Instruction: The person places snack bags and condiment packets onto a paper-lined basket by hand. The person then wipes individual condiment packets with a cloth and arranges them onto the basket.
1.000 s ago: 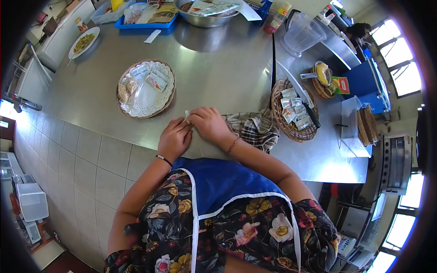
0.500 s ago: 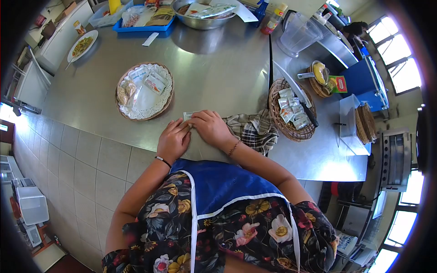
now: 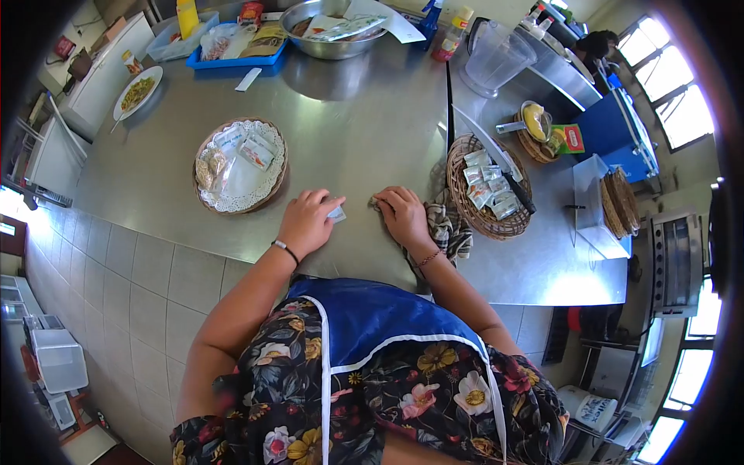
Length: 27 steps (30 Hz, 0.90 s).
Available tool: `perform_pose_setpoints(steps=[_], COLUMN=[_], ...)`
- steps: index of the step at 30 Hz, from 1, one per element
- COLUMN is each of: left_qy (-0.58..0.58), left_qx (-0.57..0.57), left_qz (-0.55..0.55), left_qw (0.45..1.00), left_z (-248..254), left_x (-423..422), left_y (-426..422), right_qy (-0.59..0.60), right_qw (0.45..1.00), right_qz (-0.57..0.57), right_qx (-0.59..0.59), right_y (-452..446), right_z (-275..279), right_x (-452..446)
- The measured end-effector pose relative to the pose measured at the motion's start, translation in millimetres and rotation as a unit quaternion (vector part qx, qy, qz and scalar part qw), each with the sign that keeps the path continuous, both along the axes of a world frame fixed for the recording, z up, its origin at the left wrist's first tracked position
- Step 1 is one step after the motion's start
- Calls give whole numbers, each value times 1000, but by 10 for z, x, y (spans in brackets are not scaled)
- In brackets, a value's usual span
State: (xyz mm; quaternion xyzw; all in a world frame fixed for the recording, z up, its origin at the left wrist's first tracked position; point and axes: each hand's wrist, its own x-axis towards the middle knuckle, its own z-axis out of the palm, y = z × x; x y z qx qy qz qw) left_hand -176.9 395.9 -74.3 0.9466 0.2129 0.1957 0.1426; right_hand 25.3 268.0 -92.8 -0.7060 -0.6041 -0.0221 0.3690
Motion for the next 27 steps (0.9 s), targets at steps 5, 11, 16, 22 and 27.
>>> perform_pose_setpoints(steps=[5, 11, 16, 22, 27], left_qy=[23, -201, -175, -174, -198], left_qx=[-261, -572, -570, -581, -592], left_qz=[65, 183, 215, 216, 223], left_qw=[963, 774, 773, 766, 749], left_z=[26, -176, -294, -357, -419], left_x=[150, 9, -99, -123, -118], left_y=[199, 250, 130, 166, 129], right_qy=[0, 85, 145, -112, -115], right_qw=[1000, 996, 986, 977, 983], right_qz=[6, 5, 58, 180, 81], right_qx=[14, 23, 53, -33, -116], right_y=[-17, -32, 180, 394, 221], right_z=[-21, 39, 338, -71, -61], right_x=[23, 0, -342, -592, -311])
